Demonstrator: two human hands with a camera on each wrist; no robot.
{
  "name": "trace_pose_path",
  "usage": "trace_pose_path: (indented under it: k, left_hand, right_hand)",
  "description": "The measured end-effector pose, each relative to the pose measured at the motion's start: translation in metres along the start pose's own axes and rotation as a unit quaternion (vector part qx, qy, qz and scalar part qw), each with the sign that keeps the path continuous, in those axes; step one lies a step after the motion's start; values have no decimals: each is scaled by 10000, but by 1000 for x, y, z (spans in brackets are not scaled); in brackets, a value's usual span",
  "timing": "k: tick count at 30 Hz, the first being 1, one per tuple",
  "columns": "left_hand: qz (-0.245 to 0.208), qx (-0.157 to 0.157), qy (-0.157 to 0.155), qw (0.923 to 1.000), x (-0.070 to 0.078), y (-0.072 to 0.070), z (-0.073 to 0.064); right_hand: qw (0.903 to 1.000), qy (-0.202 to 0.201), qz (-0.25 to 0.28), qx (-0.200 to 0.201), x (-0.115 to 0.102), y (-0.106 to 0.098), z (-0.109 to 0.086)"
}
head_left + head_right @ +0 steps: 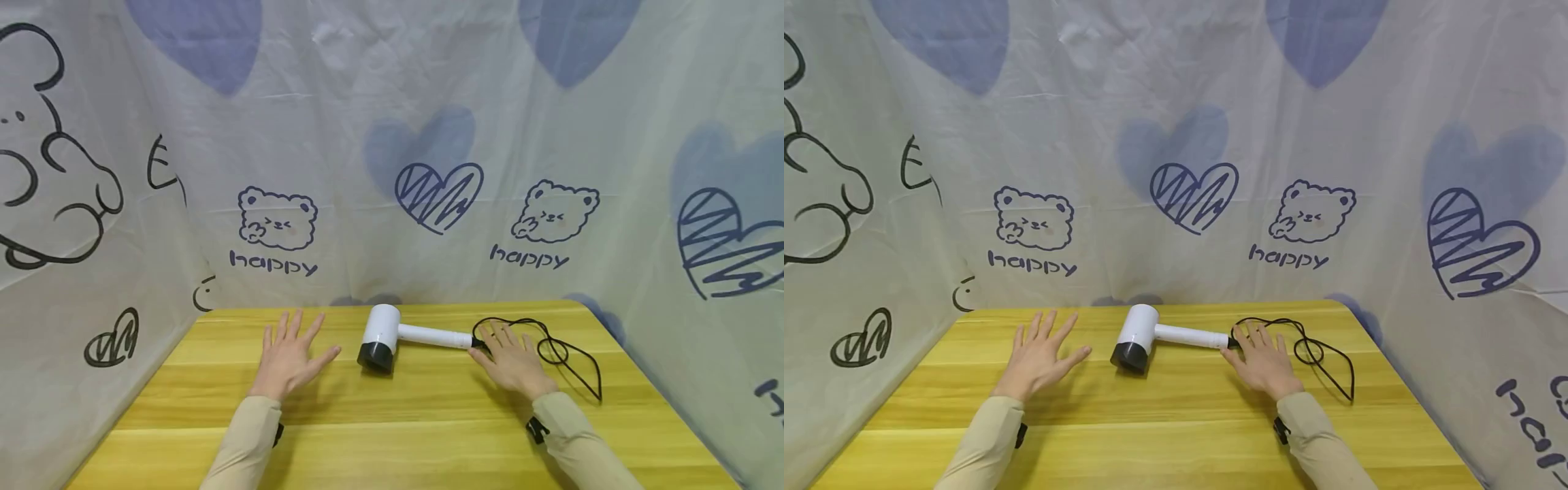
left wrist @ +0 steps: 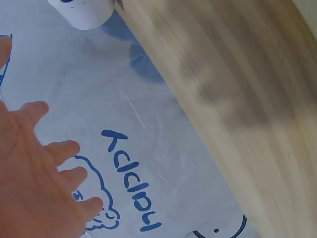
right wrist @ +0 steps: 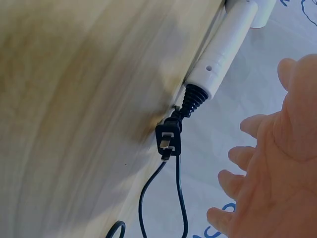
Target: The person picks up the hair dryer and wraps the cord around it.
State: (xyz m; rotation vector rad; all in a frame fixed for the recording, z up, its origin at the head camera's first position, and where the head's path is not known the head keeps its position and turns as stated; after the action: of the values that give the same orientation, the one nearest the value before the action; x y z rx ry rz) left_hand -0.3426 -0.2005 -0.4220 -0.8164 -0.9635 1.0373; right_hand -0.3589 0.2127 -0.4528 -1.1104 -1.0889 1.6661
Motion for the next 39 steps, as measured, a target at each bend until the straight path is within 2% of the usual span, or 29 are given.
trace_pose_path:
  k: [6,9,14,20,23,28,34,39]
  left_hand:
    - [-29,64,-20,10000,4,4,4]
    - [-190,7,5,9998,7,8,9]
    - [-313,-155,93,9993,14,21,19]
    - [-407,-402,312,9979,31,38,29]
    - [-533,-454,293,9971,37,44,33]
    - [-751,-517,127,9958,43,54,39]
    - [-1542,-532,-368,9859,57,63,48]
    - [-1788,-388,-433,9822,74,68,50]
  right_hand:
    - [10000,-33,-4,-67,0,1,1]
    - [9999,-24,60,-84,-1,1,1]
    - [9997,-110,232,-53,-3,1,2]
    - [9993,-284,237,98,-4,1,4]
    - [9986,-416,245,195,-5,2,5]
    - [9974,-493,321,419,-4,5,7]
    - [9968,-371,460,534,-3,6,10]
    - [9960,-312,581,595,-5,4,12]
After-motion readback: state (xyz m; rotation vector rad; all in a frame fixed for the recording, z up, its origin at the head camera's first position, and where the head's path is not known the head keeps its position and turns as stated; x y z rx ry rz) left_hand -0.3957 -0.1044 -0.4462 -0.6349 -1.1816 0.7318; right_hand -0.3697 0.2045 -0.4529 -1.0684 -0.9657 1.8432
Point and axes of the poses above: each hand's wrist, its own z-axis towards the middle knuckle, its own y-axis out of the palm, x = y × z, the point moved 3 cm from there along z, towards the middle knuckle, and after that the axes turned 6 degrees about x, right-handed, at the moved point
